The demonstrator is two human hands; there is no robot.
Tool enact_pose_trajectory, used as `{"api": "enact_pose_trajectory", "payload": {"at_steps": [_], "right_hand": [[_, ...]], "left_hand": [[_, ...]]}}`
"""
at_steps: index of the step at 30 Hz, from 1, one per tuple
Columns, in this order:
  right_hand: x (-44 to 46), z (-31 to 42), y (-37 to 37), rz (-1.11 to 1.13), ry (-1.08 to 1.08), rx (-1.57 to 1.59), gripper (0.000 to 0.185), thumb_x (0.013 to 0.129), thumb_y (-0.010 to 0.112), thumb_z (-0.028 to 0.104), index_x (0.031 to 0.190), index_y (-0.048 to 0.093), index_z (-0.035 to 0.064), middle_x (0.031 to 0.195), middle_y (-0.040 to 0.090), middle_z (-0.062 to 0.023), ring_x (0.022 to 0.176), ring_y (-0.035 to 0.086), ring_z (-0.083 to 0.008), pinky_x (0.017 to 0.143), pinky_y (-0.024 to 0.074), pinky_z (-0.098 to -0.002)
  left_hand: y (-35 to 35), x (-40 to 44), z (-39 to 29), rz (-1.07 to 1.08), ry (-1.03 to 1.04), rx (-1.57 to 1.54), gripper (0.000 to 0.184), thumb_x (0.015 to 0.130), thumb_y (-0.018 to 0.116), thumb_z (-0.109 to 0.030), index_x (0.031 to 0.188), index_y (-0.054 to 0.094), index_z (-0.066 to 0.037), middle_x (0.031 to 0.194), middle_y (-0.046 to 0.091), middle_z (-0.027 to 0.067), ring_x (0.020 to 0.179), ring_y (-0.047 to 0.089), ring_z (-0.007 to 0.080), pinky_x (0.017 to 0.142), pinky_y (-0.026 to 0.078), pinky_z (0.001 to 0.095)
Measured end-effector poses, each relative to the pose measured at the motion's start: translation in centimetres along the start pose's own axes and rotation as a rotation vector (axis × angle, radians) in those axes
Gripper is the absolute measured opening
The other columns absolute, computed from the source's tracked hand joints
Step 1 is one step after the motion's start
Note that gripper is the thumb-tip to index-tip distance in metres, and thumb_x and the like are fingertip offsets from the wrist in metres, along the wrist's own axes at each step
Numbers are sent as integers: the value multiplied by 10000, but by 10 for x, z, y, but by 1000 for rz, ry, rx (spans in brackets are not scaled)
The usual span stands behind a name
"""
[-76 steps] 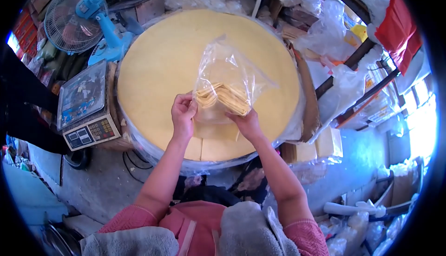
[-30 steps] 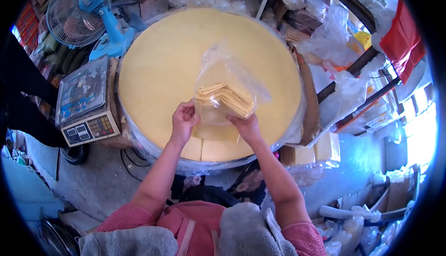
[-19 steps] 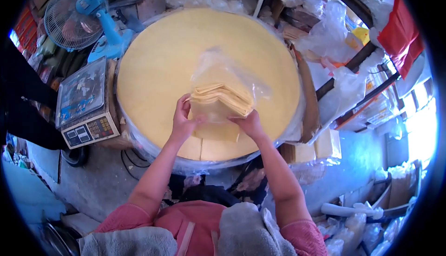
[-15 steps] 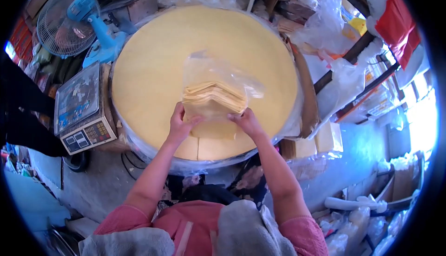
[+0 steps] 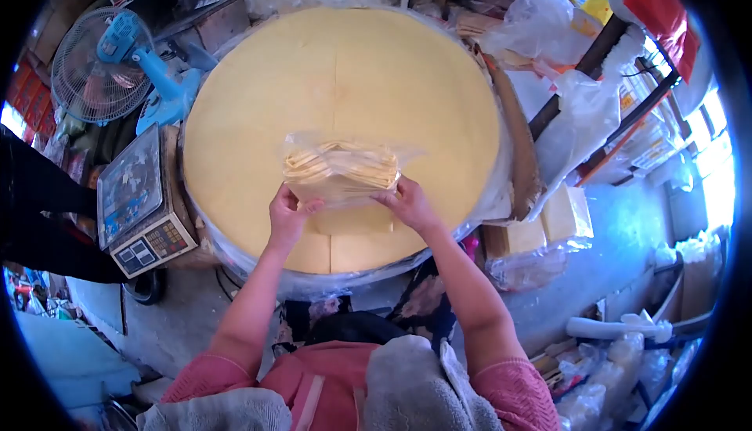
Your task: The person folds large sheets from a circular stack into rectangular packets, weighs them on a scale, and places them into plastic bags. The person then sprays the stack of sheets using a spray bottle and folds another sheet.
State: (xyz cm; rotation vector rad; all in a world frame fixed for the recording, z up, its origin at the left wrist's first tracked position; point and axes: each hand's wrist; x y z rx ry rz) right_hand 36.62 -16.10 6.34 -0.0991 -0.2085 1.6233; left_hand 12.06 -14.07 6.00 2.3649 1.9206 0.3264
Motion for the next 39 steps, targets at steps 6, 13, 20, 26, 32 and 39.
{"api": "enact_pose_trajectory", "payload": {"at_steps": [6, 13, 20, 26, 32, 39], "right_hand": [[-4, 30, -11, -139, -246, -82, 443, 782, 733, 217, 1140, 574, 11, 1027, 654, -85, 967, 589, -156, 861, 452, -296], [-7, 19, -1, -83, -59, -203, 458, 783, 724, 182, 1170, 549, 11, 1039, 651, -102, 981, 592, -168, 869, 447, -303], [-7, 27, 3, -173, -136, -47, 414, 821, 686, 193, 1170, 554, 13, 1030, 652, -108, 974, 589, -166, 876, 441, -302], [-8, 1, -5, -105, -77, -151, 388, 840, 659, 186, 1176, 549, 25, 1037, 646, -100, 999, 583, -165, 881, 440, -309], [-3, 38, 1, -167, -182, -34, 356, 863, 637, 206, 1160, 559, 26, 1011, 650, -100, 978, 585, -161, 880, 438, -304], [-4, 0, -7, -106, -106, -157, 395, 884, 609, 242, 1201, 528, 20, 1057, 635, -93, 978, 577, -159, 898, 437, -307]], "left_hand": [[1, 6, -27, -55, 155, -49, 532, 725, 768, -82, 1183, 514, 15, 1068, 610, 65, 979, 576, 137, 868, 457, 262], [-2, -2, 9, -79, 93, -82, 568, 707, 783, -72, 1188, 497, 28, 1068, 605, 78, 999, 574, 150, 898, 447, 275], [5, 0, -9, -132, 137, -117, 598, 730, 759, -51, 1237, 459, 53, 1209, 543, 137, 1169, 491, 202, 1030, 351, 322], [9, -7, -15, -143, 230, 4, 595, 750, 751, -80, 1245, 451, 56, 1217, 540, 143, 1169, 497, 210, 1016, 369, 326], [13, 5, -27, -168, 163, -217, 509, 780, 729, -86, 1210, 492, 50, 1118, 592, 83, 1000, 563, 134, 891, 441, 255], [1, -4, -14, -89, 231, 16, 587, 751, 747, -54, 1249, 457, 57, 1231, 535, 143, 1162, 505, 199, 1018, 379, 317]]}}
Point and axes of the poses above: each hand's wrist, its own x-axis towards the middle knuckle, its own y-axis out of the palm, z = x × y
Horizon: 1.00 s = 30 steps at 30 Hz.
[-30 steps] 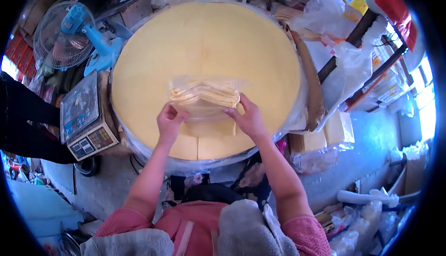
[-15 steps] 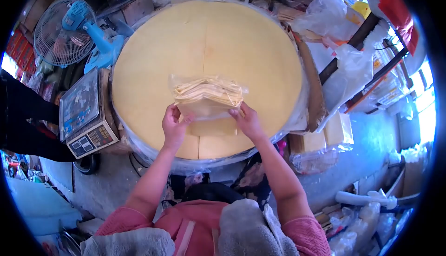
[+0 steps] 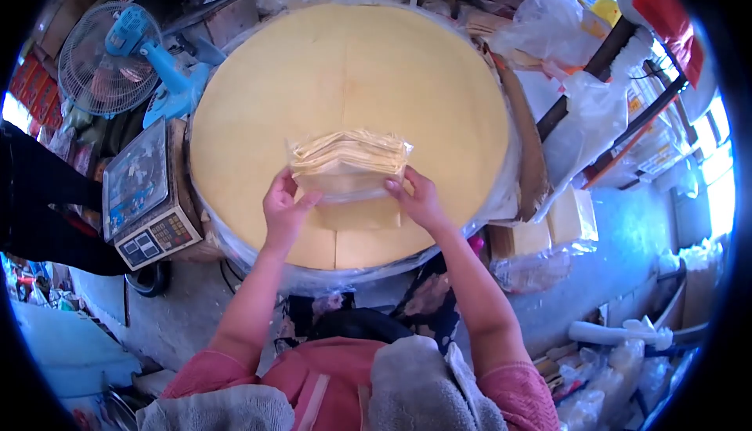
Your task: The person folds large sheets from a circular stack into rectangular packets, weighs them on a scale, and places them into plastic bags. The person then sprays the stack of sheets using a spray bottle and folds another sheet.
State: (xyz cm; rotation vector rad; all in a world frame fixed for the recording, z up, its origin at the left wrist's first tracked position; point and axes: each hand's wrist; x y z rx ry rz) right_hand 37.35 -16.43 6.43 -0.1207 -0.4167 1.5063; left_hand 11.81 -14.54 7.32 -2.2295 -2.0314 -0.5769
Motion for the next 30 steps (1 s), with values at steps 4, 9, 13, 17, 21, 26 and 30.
{"api": "enact_pose_trajectory", "payload": {"at_steps": [4, 9, 13, 17, 21, 26, 30], "right_hand": [[6, 44, 0, -164, -217, 39, 381, 906, 579, 262, 1215, 525, 46, 989, 639, -67, 876, 593, -143, 819, 472, -297], [-2, 26, 5, -84, -28, 27, 328, 933, 531, 265, 1171, 542, 39, 893, 624, -70, 797, 582, -134, 743, 474, -280], [-6, 16, 6, -72, -10, -29, 295, 940, 518, 262, 1125, 553, 35, 833, 605, -84, 754, 569, -142, 715, 461, -279], [-6, 18, 4, -31, 16, -89, 299, 936, 526, 267, 1140, 541, 49, 829, 598, -82, 772, 573, -161, 739, 457, -278], [-5, -6, 12, -13, 48, -43, 328, 928, 541, 290, 1170, 523, 69, 869, 611, -82, 813, 569, -148, 755, 456, -287], [5, -28, 16, 15, 79, 74, 396, 903, 581, 322, 1188, 516, 55, 948, 626, -85, 880, 569, -138, 799, 456, -293], [11, -15, 11, 35, -11, 177, 431, 882, 610, 334, 1166, 517, 24, 984, 613, -93, 912, 566, -146, 813, 455, -288]], "left_hand": [[22, 15, -37, -86, 84, -156, 637, 766, 729, -45, 1303, 405, 65, 1263, 513, 144, 1173, 494, 196, 1018, 374, 310], [16, -9, 9, -131, -136, -33, 642, 777, 717, -40, 1317, 387, 72, 1250, 525, 136, 1151, 508, 183, 997, 385, 295], [15, -14, 17, -106, -77, -60, 619, 779, 718, -42, 1302, 406, 69, 1214, 548, 119, 1119, 522, 172, 971, 399, 282], [12, -13, 19, -45, -109, -13, 565, 782, 720, -54, 1261, 444, 60, 1174, 568, 97, 1082, 534, 155, 949, 407, 272], [7, -11, 26, 39, -150, 59, 495, 766, 744, -93, 1179, 498, 30, 1129, 585, 82, 1054, 543, 145, 924, 421, 274], [13, -6, 35, 53, -227, 182, 559, 712, 794, -133, 1168, 495, -14, 1102, 600, 80, 1051, 557, 162, 897, 453, 296], [10, -3, 43, 85, -227, 284, 601, 694, 806, -125, 1185, 478, -17, 1096, 608, 77, 1046, 569, 170, 885, 469, 302]]}}
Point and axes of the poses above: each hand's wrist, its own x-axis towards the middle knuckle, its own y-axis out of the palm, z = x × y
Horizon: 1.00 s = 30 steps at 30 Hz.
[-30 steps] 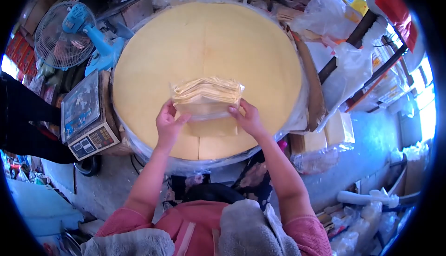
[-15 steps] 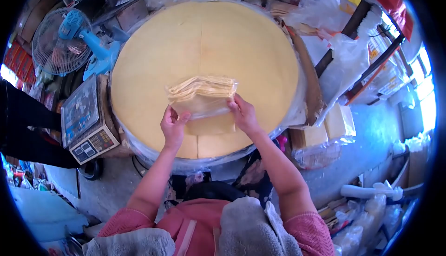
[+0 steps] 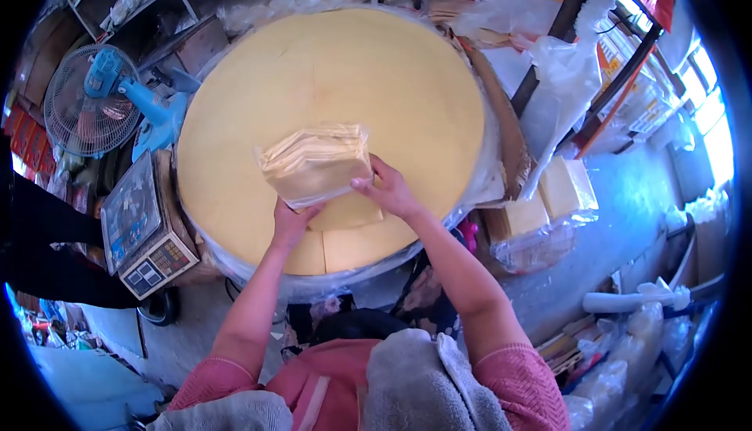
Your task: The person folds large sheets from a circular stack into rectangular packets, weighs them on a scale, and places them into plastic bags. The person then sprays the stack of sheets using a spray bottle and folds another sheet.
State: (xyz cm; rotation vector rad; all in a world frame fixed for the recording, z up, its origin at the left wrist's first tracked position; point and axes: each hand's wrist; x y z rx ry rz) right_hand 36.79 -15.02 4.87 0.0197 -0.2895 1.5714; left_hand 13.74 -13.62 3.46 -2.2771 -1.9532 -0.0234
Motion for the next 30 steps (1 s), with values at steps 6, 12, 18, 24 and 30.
{"api": "enact_pose_trajectory", "payload": {"at_steps": [6, 12, 18, 24, 30], "right_hand": [[6, -9, 13, -53, 131, 54, 454, 870, 630, 314, 1188, 494, 21, 1018, 613, -91, 934, 568, -154, 828, 461, -304], [-19, 37, 9, -23, 304, 464, 504, 841, 662, 251, 1239, 465, 14, 1076, 603, -110, 980, 579, -196, 862, 465, -328], [-50, 20, 20, 46, 777, 676, 584, 784, 695, 163, 1262, 436, -50, 1158, 571, -171, 1038, 584, -270, 896, 469, -358], [-58, 12, 22, 21, 776, 681, 549, 801, 672, 167, 1252, 445, -48, 1153, 573, -181, 1031, 590, -261, 887, 475, -352], [-84, 16, 22, -206, 778, 951, 529, 834, 649, 248, 1248, 459, -21, 1179, 563, -165, 1066, 568, -272, 891, 471, -363]], "left_hand": [[5, 4, -18, -52, -48, -71, 518, 715, 785, -113, 1141, 506, -15, 1071, 615, 73, 964, 594, 148, 845, 484, 280], [6, -21, -27, -66, -62, -264, 398, 737, 741, -68, 1087, 565, 1, 1024, 636, 91, 921, 605, 135, 790, 504, 278], [10, -37, -23, -54, -689, -394, 401, 692, 783, -105, 1000, 575, 46, 947, 649, 120, 886, 630, 186, 772, 507, 298], [8, -56, -24, 105, -461, -355, 565, 682, 779, -102, 1145, 495, 54, 1051, 617, 148, 908, 628, 208, 809, 509, 317], [19, -69, 7, -120, -438, -333, 558, 682, 781, -89, 1105, 451, 66, 1028, 597, 158, 933, 606, 214, 821, 503, 319]]}}
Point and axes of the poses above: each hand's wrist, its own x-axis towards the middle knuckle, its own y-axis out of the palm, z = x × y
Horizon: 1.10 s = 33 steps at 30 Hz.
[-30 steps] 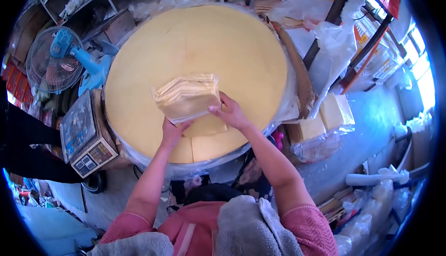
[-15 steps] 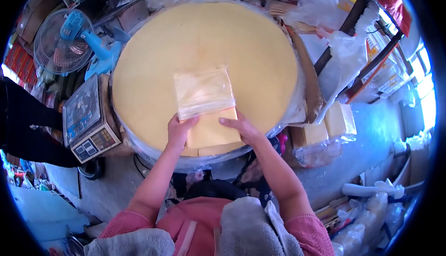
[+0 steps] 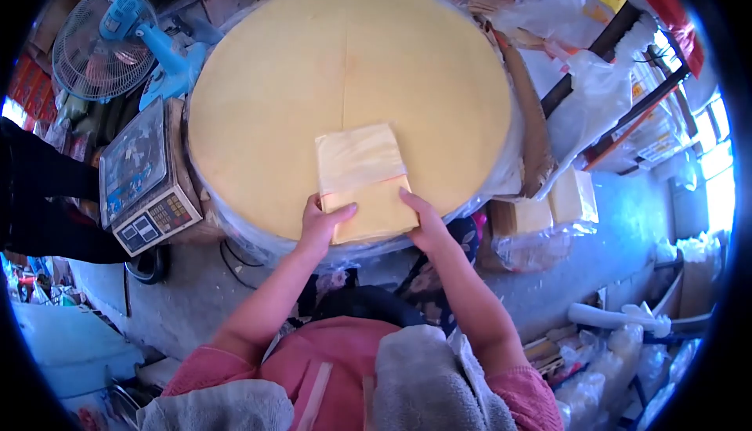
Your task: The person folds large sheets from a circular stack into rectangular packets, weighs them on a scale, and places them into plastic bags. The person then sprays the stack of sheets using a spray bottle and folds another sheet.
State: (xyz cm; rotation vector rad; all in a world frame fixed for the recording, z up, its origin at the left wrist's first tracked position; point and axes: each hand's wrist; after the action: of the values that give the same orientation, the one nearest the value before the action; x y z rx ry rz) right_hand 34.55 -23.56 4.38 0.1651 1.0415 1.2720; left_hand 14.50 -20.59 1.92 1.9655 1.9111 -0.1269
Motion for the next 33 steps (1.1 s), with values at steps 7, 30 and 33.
{"api": "enact_pose_trajectory", "payload": {"at_steps": [7, 30, 33], "right_hand": [[-53, -42, -1, -188, 210, -173, 468, 860, 616, 413, 1054, 542, -7, 925, 618, -133, 899, 640, -273, 715, 547, -390], [-45, -37, 32, -244, 141, -404, 369, 939, 504, 361, 796, 553, 24, 631, 624, -88, 522, 642, -200, 459, 528, -282], [-46, -38, 30, -275, 140, -463, 382, 926, 522, 386, 775, 556, 37, 616, 614, -80, 502, 635, -196, 423, 507, -263]], "left_hand": [[30, -23, 13, -89, 101, 14, 590, 748, 750, -169, 1083, 321, 60, 1003, 542, 193, 902, 585, 222, 776, 489, 303], [-54, 110, -41, 369, 175, -39, 515, 975, 385, -366, 1274, 460, 47, 1217, 557, 142, 1119, 523, 182, 992, 372, 303], [-53, 106, -45, 372, 173, 18, 441, 937, 504, -251, 1278, 468, 25, 1232, 544, 141, 1125, 515, 182, 994, 372, 304]]}}
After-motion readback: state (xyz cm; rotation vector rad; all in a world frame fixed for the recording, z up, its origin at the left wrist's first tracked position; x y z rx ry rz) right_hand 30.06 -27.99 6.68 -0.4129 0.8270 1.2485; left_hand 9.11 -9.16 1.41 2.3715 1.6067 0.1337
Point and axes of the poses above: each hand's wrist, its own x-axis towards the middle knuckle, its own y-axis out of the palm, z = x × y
